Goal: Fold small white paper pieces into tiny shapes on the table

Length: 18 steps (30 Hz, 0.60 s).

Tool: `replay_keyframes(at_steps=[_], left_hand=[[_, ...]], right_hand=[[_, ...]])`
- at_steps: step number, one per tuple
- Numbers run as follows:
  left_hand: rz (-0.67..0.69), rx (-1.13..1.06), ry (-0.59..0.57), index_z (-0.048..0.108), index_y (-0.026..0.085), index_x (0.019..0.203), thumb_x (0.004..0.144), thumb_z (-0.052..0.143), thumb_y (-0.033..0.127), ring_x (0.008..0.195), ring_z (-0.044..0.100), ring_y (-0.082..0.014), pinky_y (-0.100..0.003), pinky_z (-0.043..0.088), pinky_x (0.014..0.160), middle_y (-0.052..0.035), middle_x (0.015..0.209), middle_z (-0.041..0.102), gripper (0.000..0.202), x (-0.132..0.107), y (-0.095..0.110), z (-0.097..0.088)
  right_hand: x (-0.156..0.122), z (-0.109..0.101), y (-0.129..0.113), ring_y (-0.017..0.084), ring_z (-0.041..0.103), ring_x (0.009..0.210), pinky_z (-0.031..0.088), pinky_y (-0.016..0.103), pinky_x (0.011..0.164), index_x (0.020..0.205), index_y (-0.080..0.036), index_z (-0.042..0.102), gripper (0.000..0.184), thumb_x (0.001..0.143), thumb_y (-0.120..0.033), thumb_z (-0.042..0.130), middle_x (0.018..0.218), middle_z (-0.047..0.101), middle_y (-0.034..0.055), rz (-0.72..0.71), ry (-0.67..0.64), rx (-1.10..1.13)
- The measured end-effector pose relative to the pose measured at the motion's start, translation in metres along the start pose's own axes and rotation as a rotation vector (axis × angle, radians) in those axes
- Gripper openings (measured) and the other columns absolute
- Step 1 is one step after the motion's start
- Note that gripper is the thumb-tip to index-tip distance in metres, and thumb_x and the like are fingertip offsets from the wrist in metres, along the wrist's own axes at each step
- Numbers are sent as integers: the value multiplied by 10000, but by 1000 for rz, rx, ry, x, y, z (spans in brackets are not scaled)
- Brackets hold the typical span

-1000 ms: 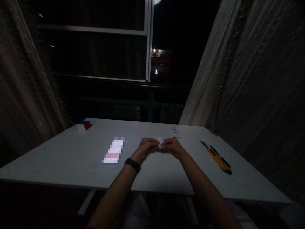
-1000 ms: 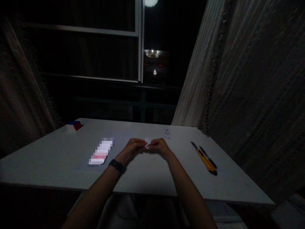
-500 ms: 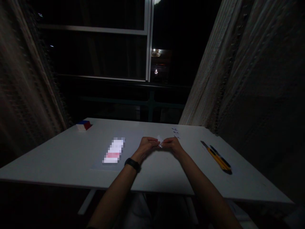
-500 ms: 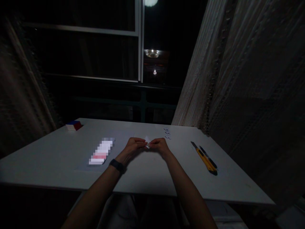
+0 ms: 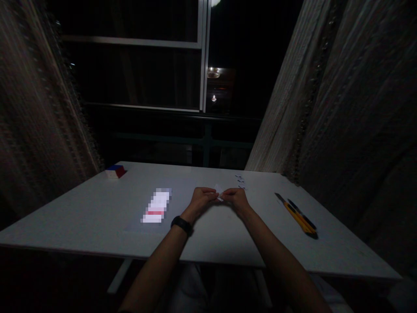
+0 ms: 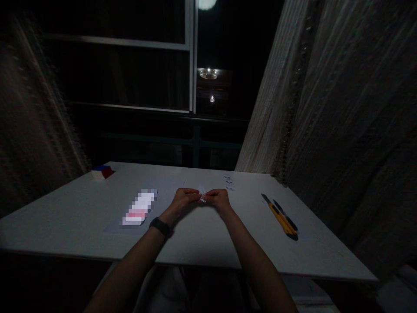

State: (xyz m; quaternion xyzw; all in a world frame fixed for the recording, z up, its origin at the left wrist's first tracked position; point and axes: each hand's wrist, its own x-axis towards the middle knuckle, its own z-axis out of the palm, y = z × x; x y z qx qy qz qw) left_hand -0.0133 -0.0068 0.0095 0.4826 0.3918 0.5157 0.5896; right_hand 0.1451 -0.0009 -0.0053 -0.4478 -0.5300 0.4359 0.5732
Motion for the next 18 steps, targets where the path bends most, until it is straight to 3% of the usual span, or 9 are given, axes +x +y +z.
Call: replay_keyframes(at_steps=[7,13,18], left_hand=[[62,100,-4,682,46,814,461,816,233,620,638,-195,-279,484,593,-119,684,692,422,-6,7,-1],[153,107,64,691,78,828,527,784,245,644,645,-193,-275,488,608,-107,700,701,357,1,-1,-3],[185,122,151,699,82,781,539,770,235,623,637,-181,-257,476,579,-95,671,696,294,1,3,-1]], right_hand=[[0,3,2,175,555,501,418,314,533,528,-166,699,229,380,-302,810,518,647,43,-3,71,4],[-2,7,1,189,600,607,447,334,639,653,-159,727,260,487,-351,782,646,691,60,-42,0,21],[-3,8,2,192,613,657,469,341,665,771,-165,715,380,437,-319,811,720,694,48,-60,-59,63]])
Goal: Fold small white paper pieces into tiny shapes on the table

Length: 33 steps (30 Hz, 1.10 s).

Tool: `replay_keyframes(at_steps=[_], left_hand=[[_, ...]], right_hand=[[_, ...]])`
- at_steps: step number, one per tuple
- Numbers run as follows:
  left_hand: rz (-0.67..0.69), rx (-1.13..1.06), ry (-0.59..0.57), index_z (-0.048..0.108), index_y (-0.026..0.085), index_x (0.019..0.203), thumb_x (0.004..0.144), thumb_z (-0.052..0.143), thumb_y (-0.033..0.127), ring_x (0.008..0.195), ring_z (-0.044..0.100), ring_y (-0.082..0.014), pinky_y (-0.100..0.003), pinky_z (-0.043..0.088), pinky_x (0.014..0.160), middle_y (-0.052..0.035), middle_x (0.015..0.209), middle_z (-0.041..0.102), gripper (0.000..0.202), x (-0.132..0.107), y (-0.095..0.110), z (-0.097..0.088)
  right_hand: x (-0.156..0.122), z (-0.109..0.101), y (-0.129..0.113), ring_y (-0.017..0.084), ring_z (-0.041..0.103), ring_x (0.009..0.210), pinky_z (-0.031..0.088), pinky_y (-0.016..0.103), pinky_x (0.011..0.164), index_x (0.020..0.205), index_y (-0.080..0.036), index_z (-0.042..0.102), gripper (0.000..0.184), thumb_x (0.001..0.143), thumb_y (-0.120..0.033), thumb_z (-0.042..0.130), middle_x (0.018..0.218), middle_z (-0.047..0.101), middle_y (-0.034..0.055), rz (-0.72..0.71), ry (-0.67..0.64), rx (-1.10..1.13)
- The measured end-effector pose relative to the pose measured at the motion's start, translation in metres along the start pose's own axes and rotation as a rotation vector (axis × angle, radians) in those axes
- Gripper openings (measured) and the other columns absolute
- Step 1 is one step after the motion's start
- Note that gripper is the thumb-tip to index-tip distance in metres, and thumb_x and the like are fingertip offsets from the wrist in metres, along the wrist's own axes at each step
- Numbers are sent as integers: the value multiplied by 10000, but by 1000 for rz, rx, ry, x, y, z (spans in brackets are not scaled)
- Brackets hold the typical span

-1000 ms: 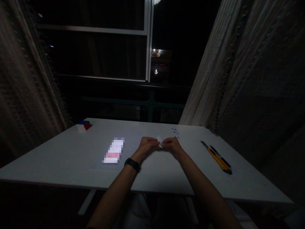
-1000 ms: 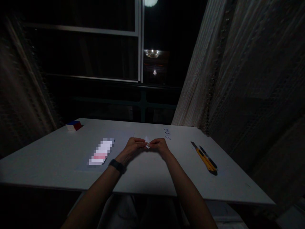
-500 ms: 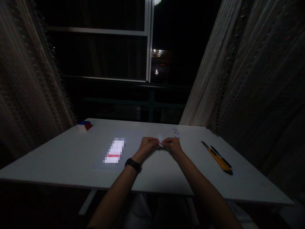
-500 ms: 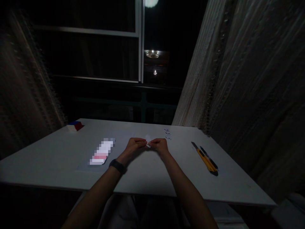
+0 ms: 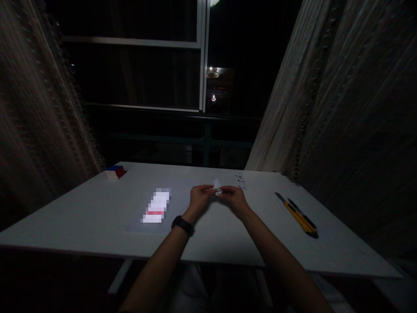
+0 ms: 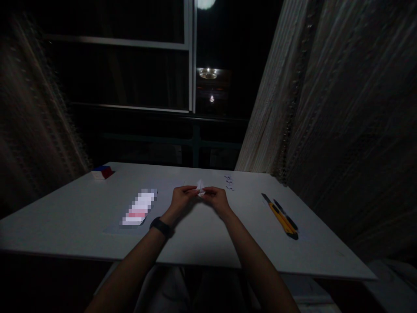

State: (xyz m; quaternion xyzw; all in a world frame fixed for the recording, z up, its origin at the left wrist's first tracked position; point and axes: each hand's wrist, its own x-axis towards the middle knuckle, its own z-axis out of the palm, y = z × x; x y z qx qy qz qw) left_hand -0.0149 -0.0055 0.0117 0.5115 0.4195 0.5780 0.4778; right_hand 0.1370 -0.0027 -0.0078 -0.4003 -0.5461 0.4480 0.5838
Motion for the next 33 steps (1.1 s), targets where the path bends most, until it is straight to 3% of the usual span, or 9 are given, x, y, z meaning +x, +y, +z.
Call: replay_keyframes(at_steps=[8,20,27,33], left_hand=[[1,-37,7,698,73,764,524,770,208,609,636,-179,-266,487,593,-97,666,695,285,-3,5,2],[79,55,39,712,116,755,528,754,205,662,656,-194,-277,503,627,-92,728,710,247,-4,2,2],[42,-8,12,703,96,735,510,761,199,617,645,-182,-261,491,583,-94,680,702,253,-2,1,4],[-1,-99,18,692,73,715,492,780,226,567,628,-171,-261,483,558,-101,624,686,284,-5,3,5]], right_hand=[[-1,0,-7,184,604,639,465,320,647,672,-158,705,272,507,-362,776,681,688,62,-56,78,-97],[-2,3,-12,169,579,521,450,289,526,560,-153,671,240,437,-326,782,558,660,49,-81,187,-133],[0,1,-10,168,576,509,453,297,532,506,-159,667,193,387,-250,788,532,652,42,-59,214,-137],[-1,4,-10,165,573,502,453,292,521,510,-159,651,215,401,-281,791,531,648,37,-76,217,-118]])
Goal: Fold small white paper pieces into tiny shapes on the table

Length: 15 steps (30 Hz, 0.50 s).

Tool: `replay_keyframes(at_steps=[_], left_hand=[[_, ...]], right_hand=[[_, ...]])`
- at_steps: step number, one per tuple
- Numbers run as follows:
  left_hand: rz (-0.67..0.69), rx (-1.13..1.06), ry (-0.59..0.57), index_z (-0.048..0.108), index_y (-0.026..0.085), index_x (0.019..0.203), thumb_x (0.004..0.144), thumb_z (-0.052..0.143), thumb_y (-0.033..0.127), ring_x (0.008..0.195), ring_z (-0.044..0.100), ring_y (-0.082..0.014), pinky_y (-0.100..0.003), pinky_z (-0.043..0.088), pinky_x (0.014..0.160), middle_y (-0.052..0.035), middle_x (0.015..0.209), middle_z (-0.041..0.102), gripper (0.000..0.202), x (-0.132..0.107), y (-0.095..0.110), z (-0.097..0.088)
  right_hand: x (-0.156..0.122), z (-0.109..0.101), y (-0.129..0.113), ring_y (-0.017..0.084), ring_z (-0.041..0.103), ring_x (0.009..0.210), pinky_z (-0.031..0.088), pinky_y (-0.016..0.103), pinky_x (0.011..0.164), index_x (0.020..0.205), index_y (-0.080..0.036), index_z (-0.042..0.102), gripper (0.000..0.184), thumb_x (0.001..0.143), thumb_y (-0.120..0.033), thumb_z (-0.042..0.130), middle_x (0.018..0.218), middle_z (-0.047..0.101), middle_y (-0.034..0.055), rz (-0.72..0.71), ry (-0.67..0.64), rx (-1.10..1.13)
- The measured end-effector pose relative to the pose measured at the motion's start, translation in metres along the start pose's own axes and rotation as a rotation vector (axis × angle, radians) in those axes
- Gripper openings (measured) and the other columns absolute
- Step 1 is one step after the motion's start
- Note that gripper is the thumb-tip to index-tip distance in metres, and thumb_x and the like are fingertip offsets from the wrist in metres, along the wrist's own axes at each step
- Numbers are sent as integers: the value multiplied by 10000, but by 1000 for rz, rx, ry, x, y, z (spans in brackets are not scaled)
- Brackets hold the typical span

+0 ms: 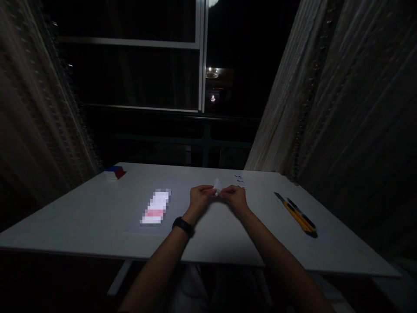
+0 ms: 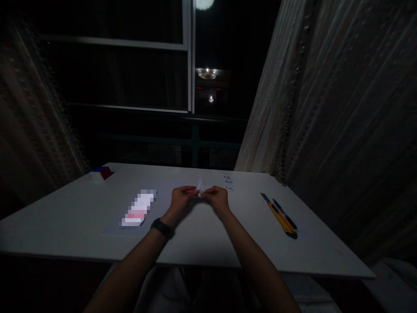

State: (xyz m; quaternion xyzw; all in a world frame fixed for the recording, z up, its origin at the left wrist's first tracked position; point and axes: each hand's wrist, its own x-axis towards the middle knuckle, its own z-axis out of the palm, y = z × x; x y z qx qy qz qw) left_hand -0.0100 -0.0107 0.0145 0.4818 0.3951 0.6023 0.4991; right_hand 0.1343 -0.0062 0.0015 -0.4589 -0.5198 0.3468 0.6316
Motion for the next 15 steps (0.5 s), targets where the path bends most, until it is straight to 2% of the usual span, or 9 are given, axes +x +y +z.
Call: replay_keyframes(at_steps=[4,9,15], left_hand=[[-2,-19,20,687,72,711,483,785,236,549,620,-165,-263,482,554,-94,604,677,297,0,1,0],[18,-31,46,685,69,733,470,800,256,567,625,-169,-274,488,575,-98,624,680,343,2,-3,-1],[-1,-14,40,685,71,733,484,794,243,574,627,-174,-274,486,573,-102,631,682,321,2,-4,0]], right_hand=[[-2,-1,-4,165,587,533,456,283,535,574,-159,642,257,426,-299,799,565,653,28,-6,-67,26],[-3,-5,-2,163,606,557,466,268,525,725,-195,582,396,414,-262,818,611,664,-10,48,-176,128],[-1,-5,4,156,605,554,456,256,518,729,-199,585,373,450,-301,811,617,662,-8,34,-150,144]])
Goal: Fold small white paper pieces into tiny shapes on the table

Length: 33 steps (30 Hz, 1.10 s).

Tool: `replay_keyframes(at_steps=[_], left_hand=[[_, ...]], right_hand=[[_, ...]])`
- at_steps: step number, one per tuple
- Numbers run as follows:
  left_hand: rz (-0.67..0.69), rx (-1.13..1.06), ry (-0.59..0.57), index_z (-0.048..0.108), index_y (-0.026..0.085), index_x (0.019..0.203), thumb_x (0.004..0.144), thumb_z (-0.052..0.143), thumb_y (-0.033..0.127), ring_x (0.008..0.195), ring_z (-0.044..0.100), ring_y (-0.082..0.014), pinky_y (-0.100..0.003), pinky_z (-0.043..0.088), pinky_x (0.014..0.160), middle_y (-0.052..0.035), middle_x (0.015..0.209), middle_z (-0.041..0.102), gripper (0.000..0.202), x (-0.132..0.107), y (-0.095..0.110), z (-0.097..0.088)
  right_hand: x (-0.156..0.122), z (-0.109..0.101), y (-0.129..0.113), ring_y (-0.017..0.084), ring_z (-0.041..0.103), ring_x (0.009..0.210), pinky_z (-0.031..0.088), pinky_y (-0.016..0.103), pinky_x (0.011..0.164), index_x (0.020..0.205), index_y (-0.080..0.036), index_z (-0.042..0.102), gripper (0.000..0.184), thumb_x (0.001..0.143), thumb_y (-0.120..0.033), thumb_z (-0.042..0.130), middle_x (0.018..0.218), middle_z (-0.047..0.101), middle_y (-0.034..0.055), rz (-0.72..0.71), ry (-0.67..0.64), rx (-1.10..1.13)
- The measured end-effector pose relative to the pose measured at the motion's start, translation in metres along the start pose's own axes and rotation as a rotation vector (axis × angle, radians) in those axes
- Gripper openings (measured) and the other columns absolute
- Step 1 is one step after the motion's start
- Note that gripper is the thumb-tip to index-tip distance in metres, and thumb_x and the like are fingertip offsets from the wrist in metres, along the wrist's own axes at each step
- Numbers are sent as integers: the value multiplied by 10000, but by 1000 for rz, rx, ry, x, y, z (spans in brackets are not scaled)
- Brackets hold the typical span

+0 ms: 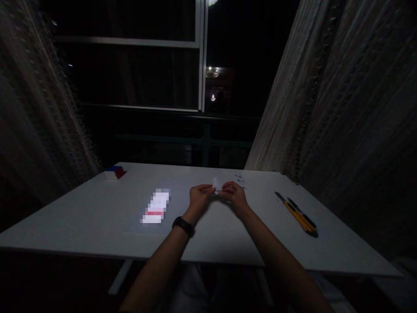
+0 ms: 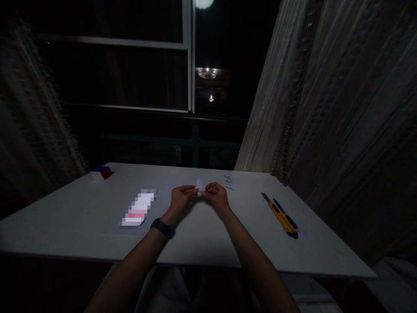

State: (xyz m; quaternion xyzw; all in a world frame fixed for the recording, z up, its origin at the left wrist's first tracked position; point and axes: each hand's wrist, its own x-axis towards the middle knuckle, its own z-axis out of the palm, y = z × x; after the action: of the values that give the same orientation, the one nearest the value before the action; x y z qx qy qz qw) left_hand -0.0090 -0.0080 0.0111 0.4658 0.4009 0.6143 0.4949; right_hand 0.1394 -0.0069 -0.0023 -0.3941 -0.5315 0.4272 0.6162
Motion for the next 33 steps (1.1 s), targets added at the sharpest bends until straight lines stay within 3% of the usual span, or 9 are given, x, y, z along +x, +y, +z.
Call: replay_keyframes(at_steps=[8,19,25,33], left_hand=[[-1,44,-46,690,74,773,542,763,241,577,626,-167,-266,478,579,-102,637,684,295,-1,0,0],[161,207,-12,711,116,838,624,709,288,653,644,-184,-288,492,640,-94,725,705,275,1,-12,-1],[178,230,-9,719,123,825,641,686,261,708,647,-192,-303,488,696,-99,770,709,232,-1,-9,2],[180,198,4,716,110,822,642,679,253,650,636,-176,-281,483,637,-89,718,702,232,-3,-8,3]], right_hand=[[-2,8,-4,180,621,584,469,287,573,653,-162,663,264,487,-327,785,616,671,42,-44,82,-99],[-3,12,-7,169,601,533,461,268,515,629,-161,660,285,459,-351,787,555,652,27,-61,130,-108],[-1,11,0,175,606,538,458,272,513,621,-161,663,278,472,-361,786,567,658,39,-68,164,-110],[-1,14,-1,159,581,510,434,264,499,648,-164,636,318,472,-381,788,540,631,13,-87,179,-108]])
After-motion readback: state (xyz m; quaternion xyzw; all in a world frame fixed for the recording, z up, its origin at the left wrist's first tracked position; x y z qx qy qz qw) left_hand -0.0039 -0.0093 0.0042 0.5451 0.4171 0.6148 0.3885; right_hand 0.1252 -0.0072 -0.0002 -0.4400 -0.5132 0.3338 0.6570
